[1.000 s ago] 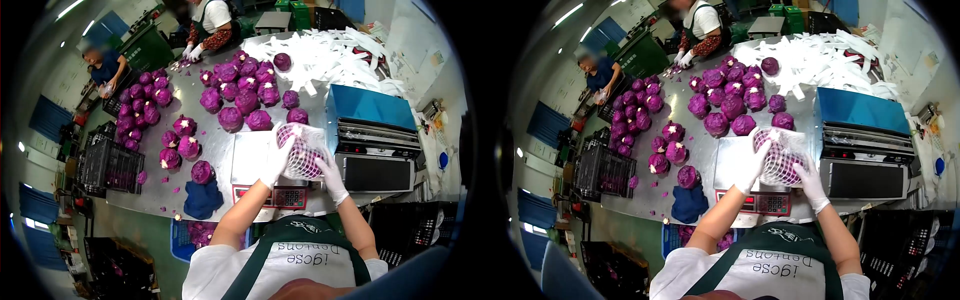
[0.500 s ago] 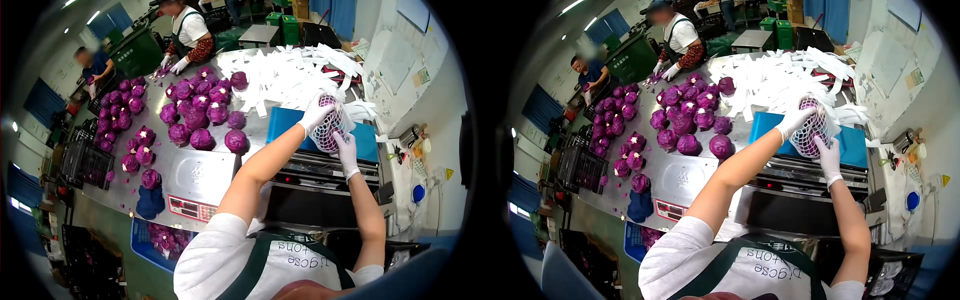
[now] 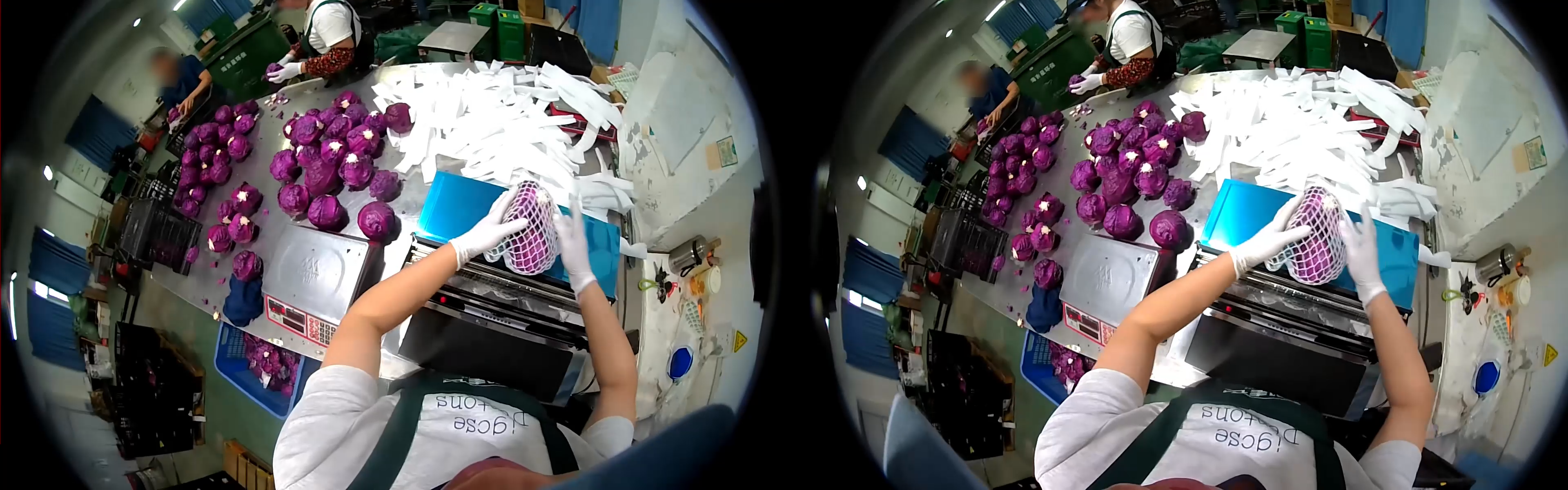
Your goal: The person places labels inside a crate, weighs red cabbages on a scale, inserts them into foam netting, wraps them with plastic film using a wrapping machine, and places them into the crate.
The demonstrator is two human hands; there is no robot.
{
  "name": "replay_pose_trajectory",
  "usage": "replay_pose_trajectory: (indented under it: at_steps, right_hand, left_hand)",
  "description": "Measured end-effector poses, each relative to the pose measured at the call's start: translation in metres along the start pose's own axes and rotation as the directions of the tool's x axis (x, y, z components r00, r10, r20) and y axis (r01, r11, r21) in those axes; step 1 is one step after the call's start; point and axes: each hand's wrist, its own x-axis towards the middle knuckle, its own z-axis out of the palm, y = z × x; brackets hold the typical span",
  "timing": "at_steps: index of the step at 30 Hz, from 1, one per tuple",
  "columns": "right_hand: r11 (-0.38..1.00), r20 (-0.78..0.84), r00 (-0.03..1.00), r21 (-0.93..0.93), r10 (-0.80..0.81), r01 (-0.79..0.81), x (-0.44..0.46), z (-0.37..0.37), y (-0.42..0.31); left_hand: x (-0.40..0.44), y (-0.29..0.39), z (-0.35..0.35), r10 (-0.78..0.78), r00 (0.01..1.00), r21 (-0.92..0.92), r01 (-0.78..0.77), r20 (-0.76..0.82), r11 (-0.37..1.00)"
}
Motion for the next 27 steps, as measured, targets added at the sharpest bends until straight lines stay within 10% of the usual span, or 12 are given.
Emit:
replay_pose_trajectory:
  at_steps: [3, 10, 14, 17, 19, 21, 23, 24, 26, 27]
  right_hand:
    - [0.951, 0.055, 0.987, 0.282, -0.149, 0.128, -0.001, 0.037, 0.01]
    - [0.981, -0.168, 0.969, 0.044, -0.181, 0.191, -0.008, 0.024, 0.035]
    - [0.993, -0.089, 0.995, 0.105, -0.052, 0.062, -0.032, 0.015, 0.005]
    - [0.917, -0.133, 0.981, -0.391, -0.139, 0.077, -0.048, -0.018, 0.008]
    - [0.68, 0.025, 0.885, -0.63, -0.464, 0.374, -0.069, -0.046, -0.021]
    - [0.432, 0.336, 0.778, -0.682, -0.531, 0.59, -0.085, -0.068, -0.037]
    - [0.197, 0.661, 0.601, -0.582, -0.45, 0.789, -0.089, -0.073, -0.041]
    - [0.186, 0.758, 0.553, -0.522, -0.346, 0.832, -0.087, -0.075, -0.038]
    - [0.09, 0.833, 0.507, -0.5, -0.221, 0.861, -0.087, -0.066, -0.035]
    - [0.091, 0.846, 0.485, -0.477, -0.223, 0.874, -0.08, -0.065, -0.021]
  left_hand:
    - [0.0, -0.005, 0.021, 0.067, 0.994, -0.218, -0.085, -0.089, 0.972]
    - [0.012, 0.011, 0.029, -0.097, 0.995, -0.442, 0.085, -0.003, 0.893]
    - [0.007, 0.021, 0.013, -0.055, 0.996, -0.123, 0.063, 0.07, 0.99]
    - [-0.009, 0.041, -0.03, 0.003, 1.0, 0.416, 0.006, -0.022, 0.909]
    - [-0.035, 0.07, -0.056, 0.263, 0.965, 0.721, -0.201, 0.027, 0.663]
    - [-0.057, 0.074, -0.079, 0.444, 0.801, 0.741, -0.57, 0.402, 0.356]
    - [-0.07, 0.098, -0.077, -0.195, 0.717, 0.743, -0.645, 0.669, 0.179]
    - [-0.08, 0.064, -0.089, 0.112, 0.601, 0.591, -0.799, 0.791, 0.115]
    - [-0.079, 0.055, -0.077, -0.178, 0.557, 0.584, -0.79, 0.811, 0.186]
    - [-0.075, 0.044, -0.078, -0.079, 0.533, 0.538, -0.824, 0.842, 0.175]
